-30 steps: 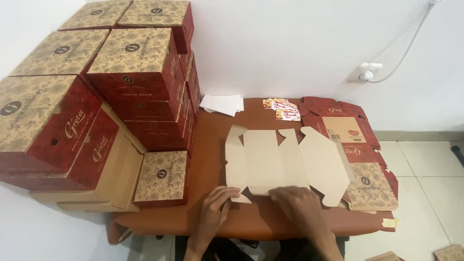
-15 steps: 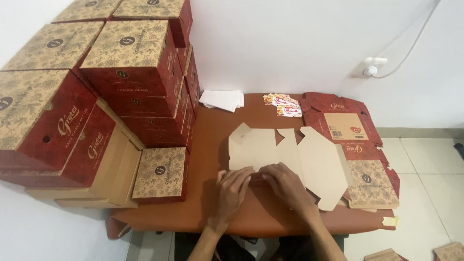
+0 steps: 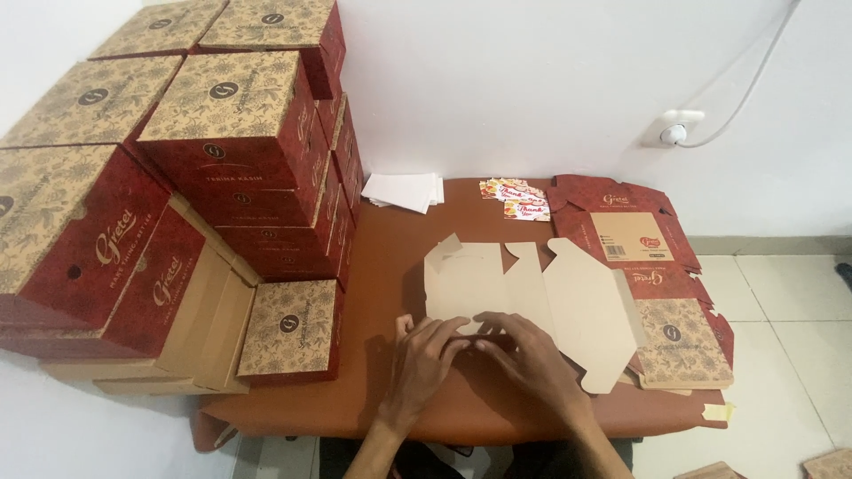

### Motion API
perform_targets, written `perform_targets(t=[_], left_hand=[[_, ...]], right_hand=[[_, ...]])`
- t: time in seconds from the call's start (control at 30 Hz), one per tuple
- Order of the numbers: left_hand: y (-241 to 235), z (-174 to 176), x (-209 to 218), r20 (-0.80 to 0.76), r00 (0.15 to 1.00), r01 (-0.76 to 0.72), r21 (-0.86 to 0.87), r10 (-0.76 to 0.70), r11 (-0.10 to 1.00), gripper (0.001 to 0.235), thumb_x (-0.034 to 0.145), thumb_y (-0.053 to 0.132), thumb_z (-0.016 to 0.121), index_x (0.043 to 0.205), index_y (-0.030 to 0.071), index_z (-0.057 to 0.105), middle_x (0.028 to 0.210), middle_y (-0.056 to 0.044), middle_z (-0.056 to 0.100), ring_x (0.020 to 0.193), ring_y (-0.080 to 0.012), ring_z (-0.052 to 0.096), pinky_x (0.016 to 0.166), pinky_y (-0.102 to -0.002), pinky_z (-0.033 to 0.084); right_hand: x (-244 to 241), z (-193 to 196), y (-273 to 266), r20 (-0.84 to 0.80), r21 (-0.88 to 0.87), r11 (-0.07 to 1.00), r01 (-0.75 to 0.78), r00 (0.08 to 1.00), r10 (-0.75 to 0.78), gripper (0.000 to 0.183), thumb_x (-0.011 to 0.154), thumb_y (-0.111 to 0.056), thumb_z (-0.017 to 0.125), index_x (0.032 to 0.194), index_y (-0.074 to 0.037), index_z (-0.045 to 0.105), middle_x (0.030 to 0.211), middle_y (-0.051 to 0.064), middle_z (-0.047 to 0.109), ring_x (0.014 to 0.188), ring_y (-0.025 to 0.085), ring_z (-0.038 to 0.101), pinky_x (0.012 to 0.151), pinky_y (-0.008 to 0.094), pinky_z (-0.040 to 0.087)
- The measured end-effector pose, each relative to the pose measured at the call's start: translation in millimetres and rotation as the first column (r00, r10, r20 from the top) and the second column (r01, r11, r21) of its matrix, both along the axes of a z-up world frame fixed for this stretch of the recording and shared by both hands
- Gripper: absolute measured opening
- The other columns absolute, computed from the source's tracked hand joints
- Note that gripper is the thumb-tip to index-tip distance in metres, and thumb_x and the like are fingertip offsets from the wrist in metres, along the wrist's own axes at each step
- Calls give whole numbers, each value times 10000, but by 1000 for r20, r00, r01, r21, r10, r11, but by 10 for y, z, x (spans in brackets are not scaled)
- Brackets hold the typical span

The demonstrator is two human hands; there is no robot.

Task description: The person assembles flat cardboard pieces into small rectangular boxes by folding the sides and tucking the flaps. They place a small white paper insert and a colorful packet into each box, then close the lid and stack the finished boxes on the table.

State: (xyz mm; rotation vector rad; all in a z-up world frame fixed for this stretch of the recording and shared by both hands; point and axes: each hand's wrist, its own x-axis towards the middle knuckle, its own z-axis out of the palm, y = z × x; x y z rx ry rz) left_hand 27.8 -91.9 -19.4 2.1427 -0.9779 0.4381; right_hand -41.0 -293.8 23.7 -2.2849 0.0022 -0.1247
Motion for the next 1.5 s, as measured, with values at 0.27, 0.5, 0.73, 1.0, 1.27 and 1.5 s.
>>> perform_targets(t=[0.27,0.5,0.73,1.0,1.27,1.5], left_hand=[[-75,102,30,136,989,36,191,-63,981,260,867,152,901,1092,189,775,923,11,680,885,-208,621,961,-536,388],[-184,27,76,88,990,95,168,-111,981,234,860,137,909,1031,187,758,801,18,683,910,-193,632,924,-502,356],[-195,-115,85,76,993,69,205,-86,976,320,928,215,851,1210,172,705,938,-18,738,981,-208,648,983,-508,351],[-198,-91,122,54,995,69,209,-82,976,372,935,225,849,1254,154,672,957,-9,741,978,-199,651,1005,-488,344],[-166,-41,86,4,995,93,207,-95,974,415,949,213,837,1305,133,639,956,-69,715,906,-276,628,1010,-471,379],[-143,-12,78,77,983,153,145,-165,978,116,959,164,824,1058,133,773,877,7,756,840,-224,637,977,-460,374]], right_hand=[[-675,-236,-802,-203,-398,916,-55,979,-29,1030,684,-288,987,1563,-325,451,1525,-72,592,1413,215,505,1157,431,416],[-785,-701,-1129,143,-612,789,54,989,43,310,959,-172,607,1125,-358,790,1144,-133,797,1136,176,683,955,416,418],[-363,-220,-643,427,-347,923,168,904,-4,144,944,-258,779,1076,-202,784,1038,-70,819,919,144,718,935,353,451],[-108,-138,-383,379,-527,848,65,911,165,91,1036,-184,653,1122,-158,669,1289,9,696,960,246,627,845,394,474],[-17,-289,-389,342,-524,851,-33,907,246,232,985,-92,698,1209,-138,656,1000,62,762,864,279,672,902,399,535],[116,-397,-440,350,-479,869,-124,881,318,90,970,-162,738,926,-117,802,906,-18,768,837,236,590,849,365,520]])
